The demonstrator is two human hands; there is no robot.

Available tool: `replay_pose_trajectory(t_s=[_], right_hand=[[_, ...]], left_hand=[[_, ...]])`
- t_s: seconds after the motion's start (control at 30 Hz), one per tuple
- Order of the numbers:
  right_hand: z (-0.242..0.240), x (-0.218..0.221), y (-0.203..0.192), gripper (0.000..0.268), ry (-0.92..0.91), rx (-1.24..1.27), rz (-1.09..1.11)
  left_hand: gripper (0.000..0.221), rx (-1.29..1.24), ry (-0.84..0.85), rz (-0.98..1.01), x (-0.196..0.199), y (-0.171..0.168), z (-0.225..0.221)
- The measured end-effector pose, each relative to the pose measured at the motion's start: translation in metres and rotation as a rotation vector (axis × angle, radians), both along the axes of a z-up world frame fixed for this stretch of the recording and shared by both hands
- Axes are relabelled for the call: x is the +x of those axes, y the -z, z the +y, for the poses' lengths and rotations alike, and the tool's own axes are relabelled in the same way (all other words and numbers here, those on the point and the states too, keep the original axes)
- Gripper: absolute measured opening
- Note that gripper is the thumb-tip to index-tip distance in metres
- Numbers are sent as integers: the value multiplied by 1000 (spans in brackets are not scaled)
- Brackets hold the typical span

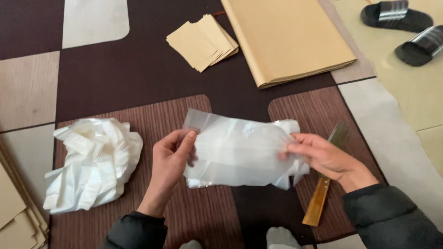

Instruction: Organizing and flattening plastic bags from a pile into a neat stack

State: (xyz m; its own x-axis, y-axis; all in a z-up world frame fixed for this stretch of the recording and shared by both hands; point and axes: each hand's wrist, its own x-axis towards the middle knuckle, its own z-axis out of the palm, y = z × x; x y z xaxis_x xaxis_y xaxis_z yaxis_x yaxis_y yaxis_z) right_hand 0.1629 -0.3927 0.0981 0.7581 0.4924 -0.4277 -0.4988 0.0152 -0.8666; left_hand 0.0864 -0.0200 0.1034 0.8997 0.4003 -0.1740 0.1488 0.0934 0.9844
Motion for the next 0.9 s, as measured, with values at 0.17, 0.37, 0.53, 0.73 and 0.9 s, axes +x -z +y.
replay_pose_trajectory(t_s=[0.17, 0.37, 0.53, 0.73, 0.9], right_hand=[[1, -4, 20, 32, 106, 42, 158], [12, -20, 31, 56, -15, -98, 6], [1, -20, 33, 24, 159, -320, -83], [-22, 6, 81, 21, 273, -556, -192], [-3, 44, 108, 23, 118, -1030, -473]], left_hand=[[15, -30, -60, -28, -4, 20, -1], [17, -45, -168, -2, -13, 33, -15], [19, -54, -121, 115, -37, 51, -20], [20, 5, 34, 207, -46, 123, -23], [35, 510, -4, 240, -22, 161, -4]])
